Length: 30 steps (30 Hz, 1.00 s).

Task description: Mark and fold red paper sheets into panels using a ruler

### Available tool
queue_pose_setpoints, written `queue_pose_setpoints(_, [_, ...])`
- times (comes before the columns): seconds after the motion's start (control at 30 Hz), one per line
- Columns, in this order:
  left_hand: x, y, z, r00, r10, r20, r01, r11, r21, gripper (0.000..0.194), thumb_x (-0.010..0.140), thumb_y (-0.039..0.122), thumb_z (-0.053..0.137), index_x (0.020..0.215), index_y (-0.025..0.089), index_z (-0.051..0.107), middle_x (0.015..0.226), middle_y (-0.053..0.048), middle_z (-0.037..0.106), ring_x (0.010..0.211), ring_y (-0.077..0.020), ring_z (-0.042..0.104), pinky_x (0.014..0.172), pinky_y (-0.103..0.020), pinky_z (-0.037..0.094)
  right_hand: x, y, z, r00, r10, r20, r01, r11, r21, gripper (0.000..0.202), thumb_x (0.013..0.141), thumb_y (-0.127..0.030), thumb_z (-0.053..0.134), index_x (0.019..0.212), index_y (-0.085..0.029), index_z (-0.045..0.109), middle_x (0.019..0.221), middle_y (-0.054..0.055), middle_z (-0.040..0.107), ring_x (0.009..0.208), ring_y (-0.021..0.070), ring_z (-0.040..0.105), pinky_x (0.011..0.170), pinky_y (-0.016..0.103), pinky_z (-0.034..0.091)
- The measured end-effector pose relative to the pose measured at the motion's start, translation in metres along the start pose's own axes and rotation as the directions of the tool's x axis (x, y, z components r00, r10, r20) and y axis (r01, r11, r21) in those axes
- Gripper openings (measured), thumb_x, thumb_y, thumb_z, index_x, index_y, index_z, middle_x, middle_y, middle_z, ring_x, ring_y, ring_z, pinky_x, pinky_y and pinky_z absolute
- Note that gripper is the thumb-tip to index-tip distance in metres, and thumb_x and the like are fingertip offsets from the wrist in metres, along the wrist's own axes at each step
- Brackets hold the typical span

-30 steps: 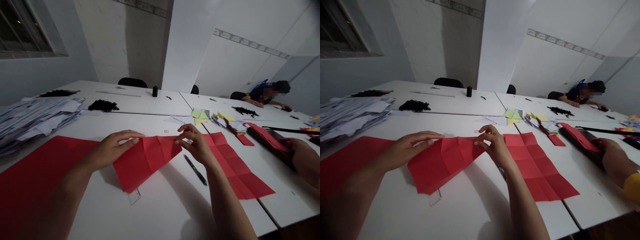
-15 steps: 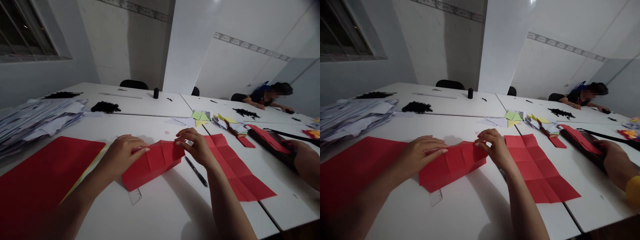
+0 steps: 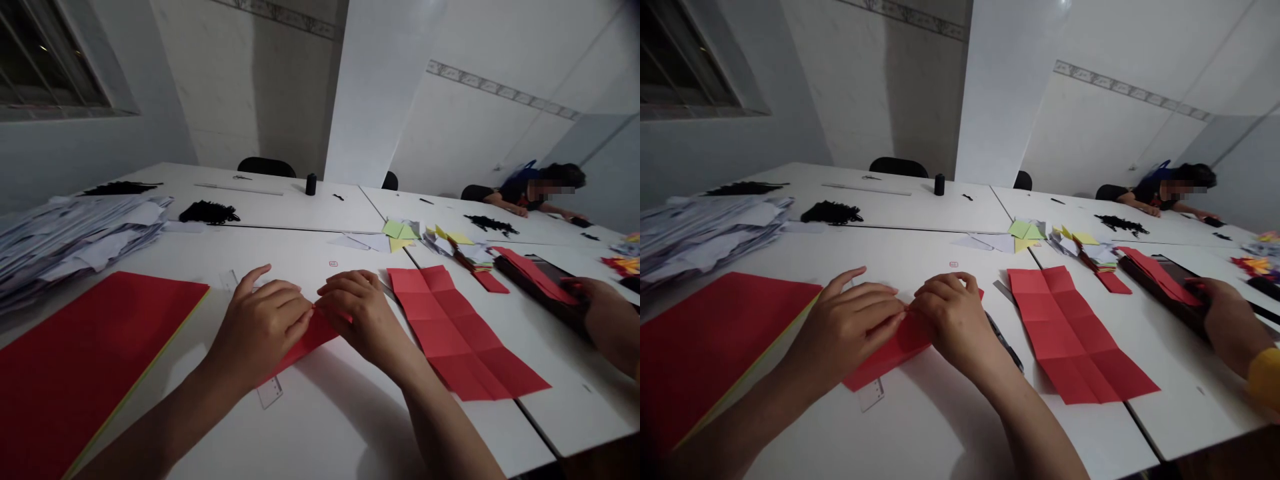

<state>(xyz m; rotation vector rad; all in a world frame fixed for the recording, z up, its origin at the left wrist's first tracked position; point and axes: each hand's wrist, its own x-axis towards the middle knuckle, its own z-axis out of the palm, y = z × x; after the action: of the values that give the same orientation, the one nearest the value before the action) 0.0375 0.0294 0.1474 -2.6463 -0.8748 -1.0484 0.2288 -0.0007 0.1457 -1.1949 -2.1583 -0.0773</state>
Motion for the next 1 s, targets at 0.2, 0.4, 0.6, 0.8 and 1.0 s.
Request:
queue_pose_setpoints(0.2, [0.002,0.002,-0.002,1.000,-0.021,-0.023,0.021,1.000,-0.003,0.024,0.088,0.014,0.051,0.069,0.021,0.063,0.071,0.006,0.068,0.085,-0.0147,0.068,0.109,-0.044,0.032,0.001,0.001,0.006,1.000,0.014,-0.016,-0.014,1.000,0.018,0.009,0.086,-0.016,0.062,0.089,-0.023,0.066,0.095,0.000,0.073,0.098,0.0191,0.062,0.092,0.039,0.034])
queue_pose_setpoints(0.4, [-0.002,-0.026,-0.012,0.997,-0.062,0.048,0.060,0.997,0.055,0.019,0.084,0.019,0.053,0.069,0.025,0.063,0.070,0.007,0.068,0.091,-0.0179,0.068,0.110,-0.048,0.029,0.001,0.013,-0.001,0.997,0.076,-0.028,-0.075,0.997,0.022,0.010,0.087,-0.016,0.060,0.086,-0.025,0.065,0.094,-0.001,0.072,0.099,0.0207,0.062,0.094,0.041,0.033])
queue_pose_setpoints(0.6, [-0.009,-0.075,-0.028,0.986,-0.165,-0.031,0.167,0.950,0.265,0.020,0.086,0.030,0.051,0.072,0.025,0.064,0.081,0.002,0.071,0.086,-0.0233,0.068,0.104,-0.056,0.035,-0.001,0.034,-0.009,0.982,0.173,-0.079,-0.171,0.985,0.028,0.013,0.088,-0.017,0.058,0.083,-0.027,0.064,0.093,0.000,0.073,0.102,0.0224,0.062,0.094,0.043,0.034])
queue_pose_setpoints(0.8, [0.001,-0.039,-0.022,0.986,-0.083,-0.147,0.117,0.964,0.240,0.017,0.091,0.028,0.052,0.098,0.021,0.065,0.099,-0.005,0.072,0.104,-0.0269,0.064,0.107,-0.056,0.032,0.003,0.024,-0.003,0.986,0.159,-0.051,-0.156,0.986,0.049,0.010,0.085,-0.015,0.061,0.085,-0.024,0.064,0.092,0.001,0.073,0.102,0.0222,0.062,0.094,0.042,0.033])
queue_pose_setpoints(1.0, [0.003,-0.004,0.005,0.997,0.000,0.081,-0.006,0.997,0.076,0.018,0.094,0.018,0.047,0.090,0.022,0.064,0.094,0.001,0.072,0.096,-0.0180,0.066,0.109,-0.049,0.029,0.006,0.005,0.011,0.992,0.108,-0.058,-0.104,0.993,0.061,0.012,0.081,-0.011,0.060,0.083,-0.022,0.063,0.086,0.000,0.073,0.088,0.0181,0.063,0.096,0.040,0.032])
